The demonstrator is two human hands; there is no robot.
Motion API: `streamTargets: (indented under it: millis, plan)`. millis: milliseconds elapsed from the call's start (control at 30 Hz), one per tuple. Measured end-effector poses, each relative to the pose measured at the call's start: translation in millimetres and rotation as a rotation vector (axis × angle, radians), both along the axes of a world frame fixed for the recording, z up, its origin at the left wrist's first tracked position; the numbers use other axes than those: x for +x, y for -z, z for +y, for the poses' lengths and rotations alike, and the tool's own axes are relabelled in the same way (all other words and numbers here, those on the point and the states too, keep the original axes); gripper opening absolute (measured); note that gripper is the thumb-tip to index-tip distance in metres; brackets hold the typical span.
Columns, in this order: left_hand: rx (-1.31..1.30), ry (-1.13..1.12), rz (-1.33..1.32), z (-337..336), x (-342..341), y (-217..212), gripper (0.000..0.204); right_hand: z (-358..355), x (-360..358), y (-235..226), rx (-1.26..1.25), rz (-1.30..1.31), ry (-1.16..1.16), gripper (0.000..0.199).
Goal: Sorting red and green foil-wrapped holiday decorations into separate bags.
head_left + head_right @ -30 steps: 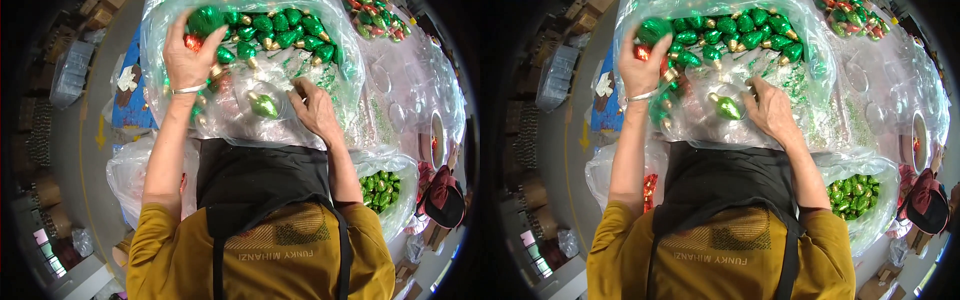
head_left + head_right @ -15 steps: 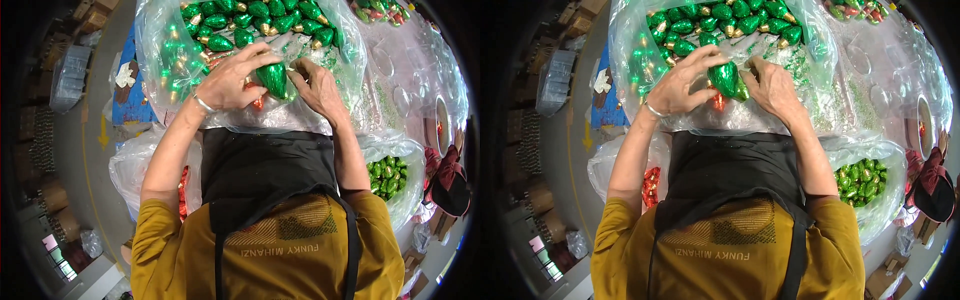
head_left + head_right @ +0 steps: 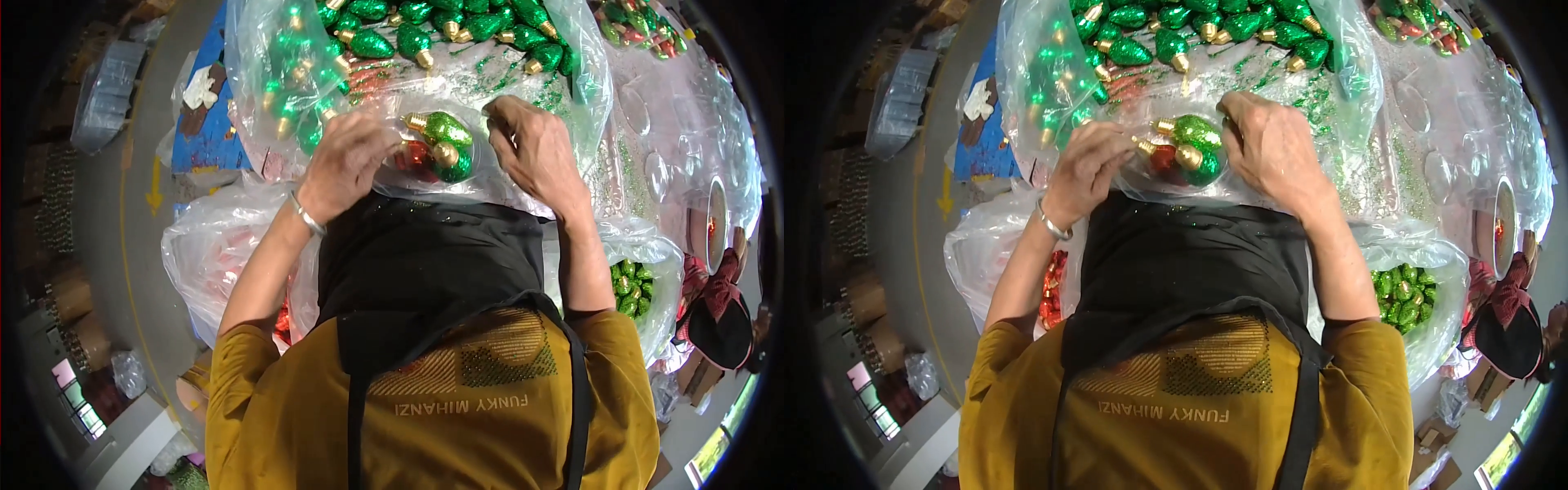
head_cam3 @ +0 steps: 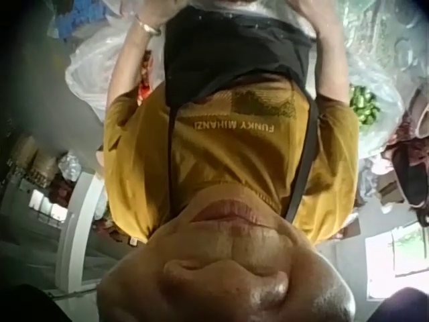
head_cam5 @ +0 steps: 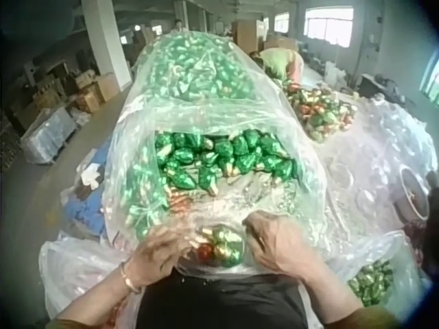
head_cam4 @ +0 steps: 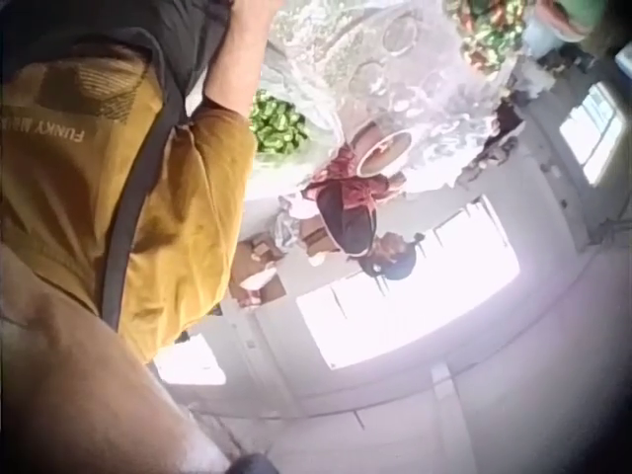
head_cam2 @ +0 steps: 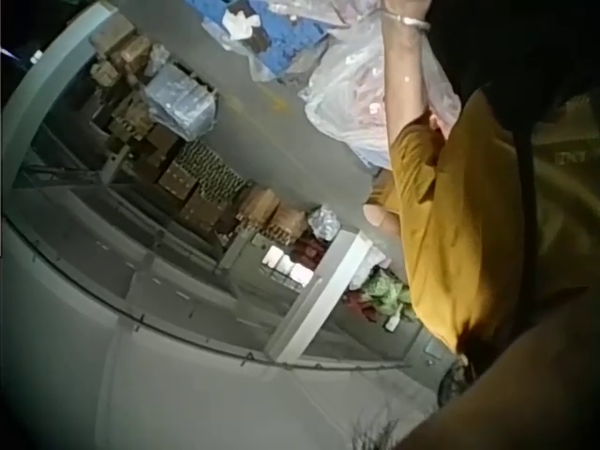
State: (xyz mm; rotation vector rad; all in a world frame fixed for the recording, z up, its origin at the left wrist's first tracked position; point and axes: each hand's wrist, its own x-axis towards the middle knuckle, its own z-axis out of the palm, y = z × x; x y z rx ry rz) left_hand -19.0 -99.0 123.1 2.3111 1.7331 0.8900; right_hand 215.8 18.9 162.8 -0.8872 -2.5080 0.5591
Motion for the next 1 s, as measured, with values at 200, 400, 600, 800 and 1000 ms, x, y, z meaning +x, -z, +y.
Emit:
streamTargets:
  millis: [200,400,600,800,1000]
  plan:
    - [0.105,0.135,0.004,-10.2,0.5,-24.6,0.007,3.7,-3.8,0.9,-0.052,-0.249,-0.046,0.014]
    - [0.000,0.179,-0.296,10.8,-15.4,-3.5,0.003,13.2,-7.1,-3.7,0.138,-0.174,-0.042,0.012]
    - [0.072,0.237,-0.238,6.9,-9.8,2.5,0.005,8.6,-31.9,-43.1,0.141,0.040,-0.349,0.014]
    - [0.087,0.183,-0.328,10.5,-8.6,14.6,0.017,20.2,-82.0,-32.4,-0.084,-0.821,-0.642,0.012]
    - [0.035,0.233,-0.464,14.2,-6.0,21.8,0.027,18.2,-103.9,19.9,-0.160,-1.023,-0.637,0.015]
